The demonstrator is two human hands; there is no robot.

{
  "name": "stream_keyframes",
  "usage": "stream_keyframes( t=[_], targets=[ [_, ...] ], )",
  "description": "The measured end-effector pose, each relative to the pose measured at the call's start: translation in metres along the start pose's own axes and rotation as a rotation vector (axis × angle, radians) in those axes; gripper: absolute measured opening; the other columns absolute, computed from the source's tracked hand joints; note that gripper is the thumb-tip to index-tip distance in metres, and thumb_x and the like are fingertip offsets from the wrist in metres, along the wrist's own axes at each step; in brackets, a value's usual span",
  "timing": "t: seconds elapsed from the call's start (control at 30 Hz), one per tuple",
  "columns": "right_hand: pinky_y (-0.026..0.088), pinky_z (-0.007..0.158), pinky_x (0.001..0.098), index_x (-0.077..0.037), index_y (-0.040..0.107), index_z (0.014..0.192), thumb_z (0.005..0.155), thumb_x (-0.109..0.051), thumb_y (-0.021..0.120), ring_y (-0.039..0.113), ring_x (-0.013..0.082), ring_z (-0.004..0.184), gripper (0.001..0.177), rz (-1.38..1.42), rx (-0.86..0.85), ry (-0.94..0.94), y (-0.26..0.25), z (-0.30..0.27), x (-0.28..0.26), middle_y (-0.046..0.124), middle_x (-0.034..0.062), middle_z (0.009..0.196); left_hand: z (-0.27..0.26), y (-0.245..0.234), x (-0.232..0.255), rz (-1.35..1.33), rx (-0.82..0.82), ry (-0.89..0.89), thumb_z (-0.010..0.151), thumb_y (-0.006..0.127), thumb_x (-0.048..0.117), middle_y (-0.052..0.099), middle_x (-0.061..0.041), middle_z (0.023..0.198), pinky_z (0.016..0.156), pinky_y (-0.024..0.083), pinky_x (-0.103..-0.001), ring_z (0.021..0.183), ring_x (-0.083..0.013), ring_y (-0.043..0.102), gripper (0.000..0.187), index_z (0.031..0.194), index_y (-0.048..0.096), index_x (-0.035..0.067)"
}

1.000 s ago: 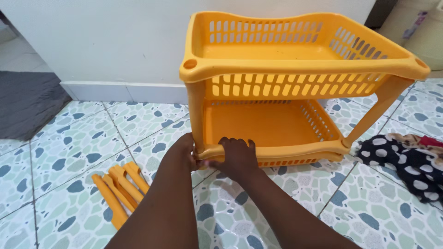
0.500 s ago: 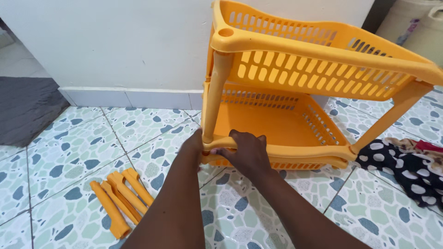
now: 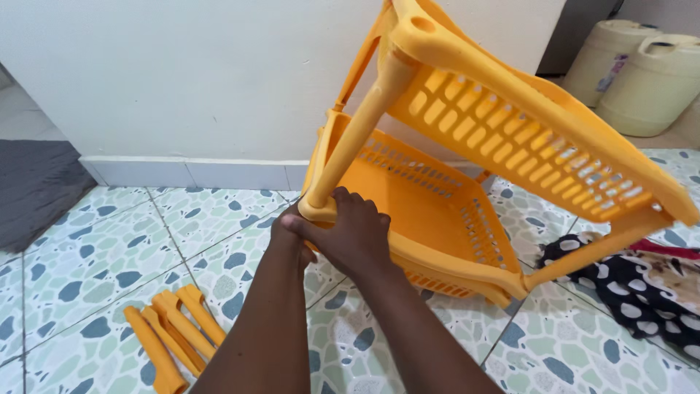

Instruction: The person assembles a yellow plastic two-tier basket by inserting four vertical support rods into the bottom basket, then attaching the top basket and securing it with the rods. The person adjusts the fit of the components and positions the assembled basket upright.

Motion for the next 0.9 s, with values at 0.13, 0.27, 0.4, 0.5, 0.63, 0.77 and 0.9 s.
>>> stream_keyframes(
  t=[0.13,0.27,0.4,0.5,0.63,0.77,0.9],
  targets=[
    [0.047,0.089,0.0531,-0.013,0.075,0.108,0.073,-0.083,0.056,0.071,0.0305,0.091,0.080,0.121,0.023,0.092,0.005,-0.012,-0.006,0.075,0.0107,0.087,-0.012,0.008,0.005,-0.192,-0.165,0.121,0.096,0.062,0.037,0.072,-0.015,0.116,0.081,0.055,-0.055,0.102,-0.0323,0.071,0.043,0.128,0.066,0.010],
    [0.042,0.088,0.0529,-0.011,0.076,0.100,0.072,-0.079,0.062,0.071,0.0304,0.089,0.074,0.071,-0.024,0.090,0.003,-0.008,-0.006,0.074,0.0127,0.084,-0.032,0.002,-0.006,-0.157,0.047,-0.025,0.096,0.051,0.046,0.066,-0.012,0.123,0.076,0.051,-0.065,0.103,-0.0355,0.066,0.040,0.127,0.061,0.023],
    [0.042,0.088,0.0498,-0.013,0.079,0.097,0.067,-0.073,0.066,0.071,0.0283,0.087,0.068,0.058,-0.145,0.140,0.010,-0.009,-0.005,0.076,0.0109,0.086,-0.044,-0.005,-0.020,-0.044,-0.021,-0.114,0.096,0.044,0.052,0.066,-0.007,0.128,0.080,0.050,-0.065,0.106,-0.0318,0.065,0.044,0.130,0.058,0.028],
    [0.043,0.089,0.0489,-0.015,0.078,0.104,0.065,-0.071,0.067,0.072,0.0276,0.087,0.069,0.059,-0.173,0.177,0.009,-0.017,-0.007,0.076,0.0101,0.087,-0.037,-0.016,-0.031,0.060,-0.067,-0.063,0.094,0.044,0.052,0.067,-0.004,0.127,0.088,0.052,-0.064,0.111,-0.0319,0.065,0.046,0.132,0.059,0.031],
    [0.043,0.092,0.0517,-0.023,0.081,0.106,0.068,-0.068,0.065,0.072,0.0280,0.091,0.061,0.087,-0.029,0.117,-0.023,-0.012,-0.028,0.078,0.0076,0.089,-0.028,-0.047,-0.072,-0.147,-0.004,-0.108,0.096,0.044,0.065,0.066,-0.007,0.130,0.089,0.047,-0.065,0.116,-0.0373,0.063,0.058,0.137,0.058,0.026],
    [0.052,0.092,0.0446,-0.025,0.079,0.106,0.068,-0.070,0.064,0.075,0.0253,0.096,0.060,0.268,0.005,0.185,-0.062,0.025,-0.042,0.081,0.0046,0.095,-0.035,-0.109,-0.099,-0.097,0.410,-0.240,0.091,0.060,0.066,0.064,-0.008,0.132,0.091,0.050,-0.065,0.117,-0.0386,0.062,0.066,0.138,0.059,0.020],
    [0.054,0.090,0.0391,-0.027,0.079,0.106,0.066,-0.070,0.065,0.076,0.0230,0.098,0.060,0.348,0.002,0.211,-0.077,0.030,-0.046,0.081,0.0025,0.099,-0.049,-0.118,-0.053,0.319,0.451,-0.345,0.096,0.055,0.065,0.060,-0.014,0.128,0.096,0.053,-0.060,0.118,-0.0334,0.058,0.068,0.136,0.056,0.009]
  ],
)
Point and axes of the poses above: each hand's wrist, its own z-axis towards the middle knuckle, its own y-axis out of the palm, x = y × z, the point moved 5 cm from there along z, towards the middle knuckle
